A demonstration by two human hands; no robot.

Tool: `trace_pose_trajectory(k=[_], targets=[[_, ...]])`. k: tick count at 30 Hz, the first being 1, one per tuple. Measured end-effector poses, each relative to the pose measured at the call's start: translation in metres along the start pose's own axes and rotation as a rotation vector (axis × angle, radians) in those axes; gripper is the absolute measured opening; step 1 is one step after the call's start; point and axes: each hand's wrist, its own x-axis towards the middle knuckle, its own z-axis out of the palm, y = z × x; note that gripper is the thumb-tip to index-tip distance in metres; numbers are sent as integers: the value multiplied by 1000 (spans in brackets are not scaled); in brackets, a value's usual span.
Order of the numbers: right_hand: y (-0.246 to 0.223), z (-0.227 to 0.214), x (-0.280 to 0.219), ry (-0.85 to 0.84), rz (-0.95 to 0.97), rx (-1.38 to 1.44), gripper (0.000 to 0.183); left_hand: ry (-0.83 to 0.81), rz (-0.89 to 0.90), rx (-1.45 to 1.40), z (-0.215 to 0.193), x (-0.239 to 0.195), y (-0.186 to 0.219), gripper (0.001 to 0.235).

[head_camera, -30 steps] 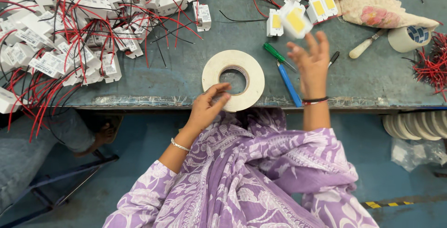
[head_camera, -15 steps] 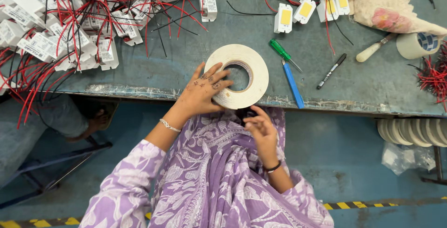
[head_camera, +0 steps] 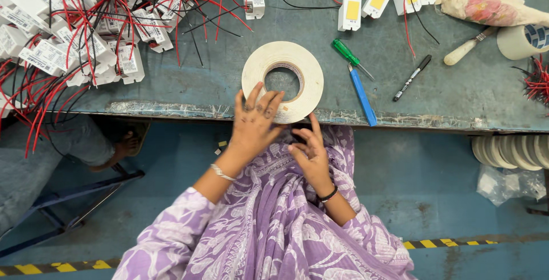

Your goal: The person applies adhesive tape strips to LED modules and joins them with power drivers by hand at a workbench.

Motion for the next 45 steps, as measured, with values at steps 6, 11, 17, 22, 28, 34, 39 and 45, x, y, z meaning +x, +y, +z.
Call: trace_pose_trajectory(k=[6, 11, 17, 22, 28, 34, 39, 45], targets=[[11, -6, -7, -87, 18, 83, 40, -223, 54, -158, -31, 29, -35, 68], [14, -11, -13, -148, 51, 144, 28, -87, 171, -161, -24, 31, -40, 64], [-5, -36, 1, -107, -154, -46, 13, -108, 87, -269, -32, 28, -22, 65], [-64, -58, -5, -23, -65, 255, 14, -77, -194, -840, -75, -2, 29, 59], [-95, -43, -7, 8, -69, 207, 12, -141, -307, -1000, -90, -8, 45, 49], [-82, -46, -15, 40, -89, 214, 13, -137, -411, -1028, -75, -18, 42, 33], [-84, -42, -21, 137, -126, 155, 15, -134, -465, -868, -81, -23, 42, 34], [-112, -15, -29, -120, -300, -274, 14, 67, -196, -576, -117, -27, 61, 56]])
